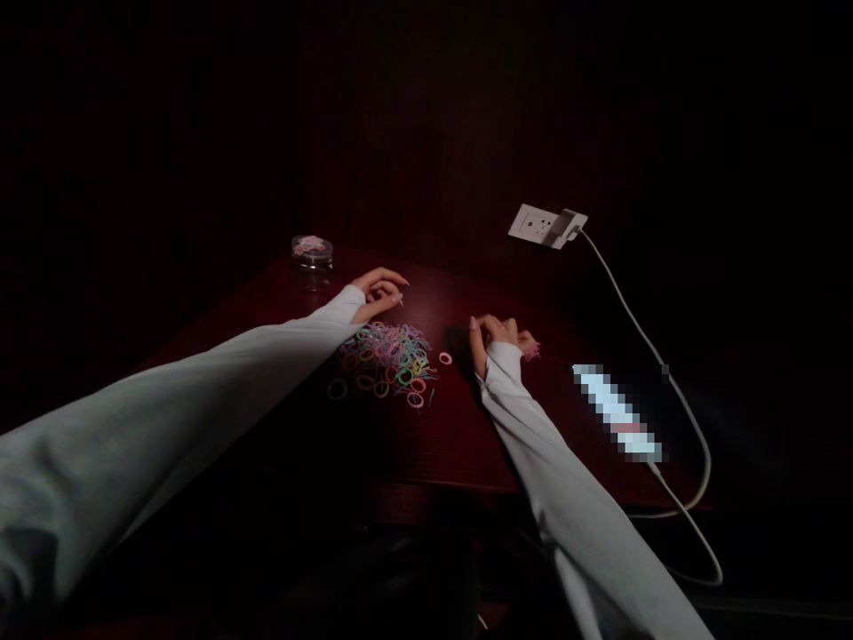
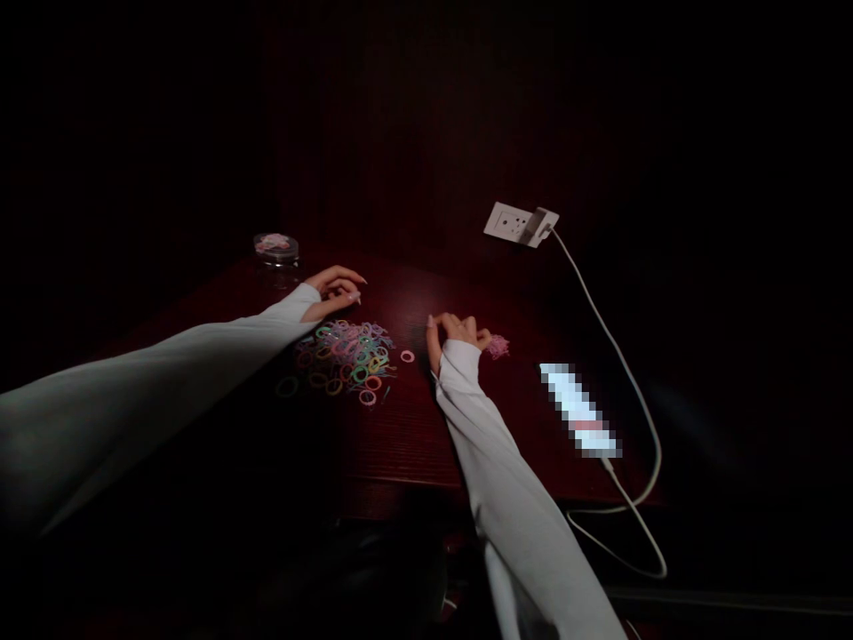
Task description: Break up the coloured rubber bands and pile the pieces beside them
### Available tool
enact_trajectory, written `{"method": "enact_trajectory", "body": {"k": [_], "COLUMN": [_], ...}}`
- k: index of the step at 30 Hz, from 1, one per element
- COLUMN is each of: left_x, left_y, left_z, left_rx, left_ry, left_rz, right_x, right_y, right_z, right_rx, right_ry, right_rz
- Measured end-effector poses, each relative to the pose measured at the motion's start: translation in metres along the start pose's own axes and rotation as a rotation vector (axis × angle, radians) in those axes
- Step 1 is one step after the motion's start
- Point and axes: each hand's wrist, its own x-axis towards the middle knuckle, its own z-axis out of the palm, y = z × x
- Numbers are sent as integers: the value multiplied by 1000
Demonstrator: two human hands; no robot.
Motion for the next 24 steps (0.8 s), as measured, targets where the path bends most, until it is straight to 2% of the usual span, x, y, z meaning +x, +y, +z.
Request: {"method": "enact_trajectory", "body": {"k": [4,7,10,15,24], "left_x": [-8,-9,-9,-10,-12], "left_y": [10,11,11,16,25], "left_z": [6,6,5,4,3], "left_rx": [66,121,153,222,298], "left_ry": [-187,-208,-196,-191,-223], "left_rz": [52,89,88,89,82], "right_x": [-15,-22,-21,-17,-19], "right_y": [-37,-52,-53,-46,-45], "right_z": [-2,0,8,16,14], "right_rx": [186,227,237,233,229], "right_ry": [-179,-266,-295,-281,-334], "right_rz": [-207,-283,-255,-125,-173]}}
